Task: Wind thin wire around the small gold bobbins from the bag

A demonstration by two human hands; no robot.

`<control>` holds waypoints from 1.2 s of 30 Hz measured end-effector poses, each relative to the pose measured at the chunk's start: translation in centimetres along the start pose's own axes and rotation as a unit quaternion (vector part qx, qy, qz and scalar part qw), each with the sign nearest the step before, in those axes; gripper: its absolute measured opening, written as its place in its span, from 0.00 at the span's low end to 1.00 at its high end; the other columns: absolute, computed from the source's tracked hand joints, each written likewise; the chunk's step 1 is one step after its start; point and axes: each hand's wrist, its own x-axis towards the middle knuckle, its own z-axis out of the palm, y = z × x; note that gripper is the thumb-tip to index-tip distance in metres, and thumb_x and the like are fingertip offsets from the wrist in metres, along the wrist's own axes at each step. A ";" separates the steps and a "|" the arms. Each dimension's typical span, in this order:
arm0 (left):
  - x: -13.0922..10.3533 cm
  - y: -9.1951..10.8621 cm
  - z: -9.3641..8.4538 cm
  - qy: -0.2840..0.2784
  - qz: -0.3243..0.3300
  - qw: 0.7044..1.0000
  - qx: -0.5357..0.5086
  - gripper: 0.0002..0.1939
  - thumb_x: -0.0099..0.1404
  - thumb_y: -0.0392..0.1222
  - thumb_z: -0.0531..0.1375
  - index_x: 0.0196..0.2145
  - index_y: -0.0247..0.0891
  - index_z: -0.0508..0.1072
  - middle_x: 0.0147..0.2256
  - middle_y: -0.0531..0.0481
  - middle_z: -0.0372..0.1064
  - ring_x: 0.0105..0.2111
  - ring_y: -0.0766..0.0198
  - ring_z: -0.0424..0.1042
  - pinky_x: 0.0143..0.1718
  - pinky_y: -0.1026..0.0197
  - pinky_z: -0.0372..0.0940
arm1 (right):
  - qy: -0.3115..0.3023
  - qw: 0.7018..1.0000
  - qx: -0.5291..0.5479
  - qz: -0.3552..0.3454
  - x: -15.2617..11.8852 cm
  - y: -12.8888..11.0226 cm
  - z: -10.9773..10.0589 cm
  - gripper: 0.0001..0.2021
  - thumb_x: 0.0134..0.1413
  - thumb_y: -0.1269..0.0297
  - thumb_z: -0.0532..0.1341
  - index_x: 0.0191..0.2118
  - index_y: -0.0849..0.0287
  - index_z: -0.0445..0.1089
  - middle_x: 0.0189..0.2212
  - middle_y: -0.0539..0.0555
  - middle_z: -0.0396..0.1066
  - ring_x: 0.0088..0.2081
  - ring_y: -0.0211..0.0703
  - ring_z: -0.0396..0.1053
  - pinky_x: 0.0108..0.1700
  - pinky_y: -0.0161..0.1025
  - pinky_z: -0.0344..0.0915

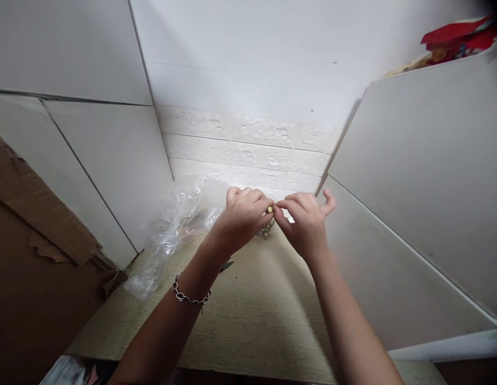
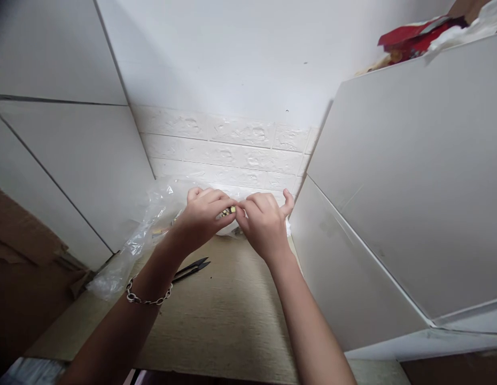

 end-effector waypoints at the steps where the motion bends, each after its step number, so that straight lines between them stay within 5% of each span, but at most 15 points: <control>1: -0.1 -0.1 0.0 -0.007 0.003 1.000 0.006 0.06 0.60 0.40 0.52 0.30 0.40 0.69 0.27 0.55 0.65 0.30 0.67 0.62 0.34 0.59 0.47 | -0.009 1.000 -0.001 -0.011 -0.1 0.0 0.1 0.05 0.50 0.66 0.55 0.25 0.54 0.64 0.23 0.44 0.67 0.30 0.35 0.63 0.54 0.50 0.37; 5: -0.1 -0.4 0.1 0.007 0.005 1.000 0.018 0.06 0.60 0.40 0.53 0.31 0.39 0.69 0.27 0.54 0.66 0.29 0.66 0.61 0.33 0.59 0.46 | -0.017 1.000 0.008 -0.026 0.0 -0.3 -0.1 0.05 0.49 0.68 0.54 0.25 0.53 0.63 0.23 0.43 0.67 0.29 0.35 0.63 0.54 0.50 0.37; 9: -0.1 -0.6 0.7 0.059 -0.007 0.996 0.064 0.05 0.59 0.40 0.55 0.29 0.38 0.69 0.27 0.53 0.67 0.29 0.65 0.62 0.33 0.58 0.46 | 0.024 0.994 0.103 0.010 0.5 -2.2 -2.6 0.04 0.46 0.68 0.57 0.25 0.52 0.63 0.23 0.43 0.67 0.27 0.34 0.65 0.53 0.49 0.43; 13: 0.1 -1.0 1.5 0.154 -0.012 0.984 0.090 0.05 0.59 0.41 0.55 0.31 0.39 0.69 0.28 0.52 0.68 0.29 0.65 0.63 0.34 0.57 0.47 | 0.050 0.982 0.178 0.027 0.9 -4.3 -5.7 0.06 0.43 0.71 0.60 0.26 0.51 0.65 0.24 0.43 0.66 0.25 0.33 0.64 0.53 0.50 0.46; 15: 0.2 -0.9 1.5 0.206 -0.015 0.975 0.088 0.06 0.58 0.41 0.57 0.33 0.39 0.69 0.28 0.52 0.69 0.29 0.66 0.64 0.34 0.58 0.47 | 0.037 0.972 0.212 0.090 1.2 -4.4 -6.1 0.05 0.44 0.70 0.60 0.26 0.52 0.65 0.25 0.45 0.66 0.27 0.34 0.64 0.50 0.48 0.51; 18: 0.3 -0.6 1.0 0.269 -0.012 0.960 0.081 0.05 0.56 0.41 0.58 0.32 0.39 0.70 0.25 0.54 0.68 0.27 0.67 0.64 0.34 0.58 0.47 | -0.036 0.926 0.303 0.221 1.5 -3.3 -5.1 0.04 0.46 0.66 0.59 0.24 0.55 0.66 0.24 0.47 0.66 0.29 0.36 0.63 0.38 0.39 0.59; 21: 0.3 -0.3 0.8 0.305 -0.013 0.949 0.076 0.04 0.56 0.40 0.59 0.32 0.40 0.70 0.25 0.55 0.68 0.25 0.68 0.63 0.34 0.57 0.46 | -0.128 0.840 0.413 0.327 1.6 -2.0 -3.6 0.08 0.47 0.60 0.58 0.25 0.56 0.69 0.24 0.48 0.66 0.28 0.35 0.62 0.32 0.36 0.59; 26: 0.3 0.1 0.8 0.324 -0.019 0.942 0.090 0.06 0.55 0.40 0.60 0.33 0.43 0.70 0.25 0.56 0.68 0.26 0.67 0.63 0.35 0.57 0.45 | -0.178 0.723 0.542 0.390 1.4 -1.4 -2.2 0.11 0.45 0.55 0.58 0.24 0.57 0.71 0.20 0.48 0.65 0.27 0.35 0.60 0.30 0.34 0.58; 31: 0.1 0.0 0.6 0.329 0.006 0.936 0.121 0.06 0.56 0.39 0.59 0.35 0.44 0.69 0.24 0.58 0.69 0.26 0.69 0.64 0.37 0.57 0.44 | -0.182 0.669 0.601 0.397 1.2 -1.5 -1.6 0.10 0.43 0.57 0.59 0.22 0.58 0.70 0.21 0.49 0.65 0.26 0.34 0.58 0.30 0.35 0.56; 36: 0.1 -0.2 0.8 0.336 0.045 0.929 0.146 0.07 0.55 0.38 0.59 0.34 0.44 0.69 0.24 0.60 0.69 0.26 0.70 0.64 0.38 0.58 0.44 | -0.167 0.656 0.610 0.413 1.1 -1.7 -1.3 0.12 0.42 0.59 0.60 0.17 0.59 0.64 0.17 0.47 0.59 0.25 0.34 0.56 0.29 0.34 0.54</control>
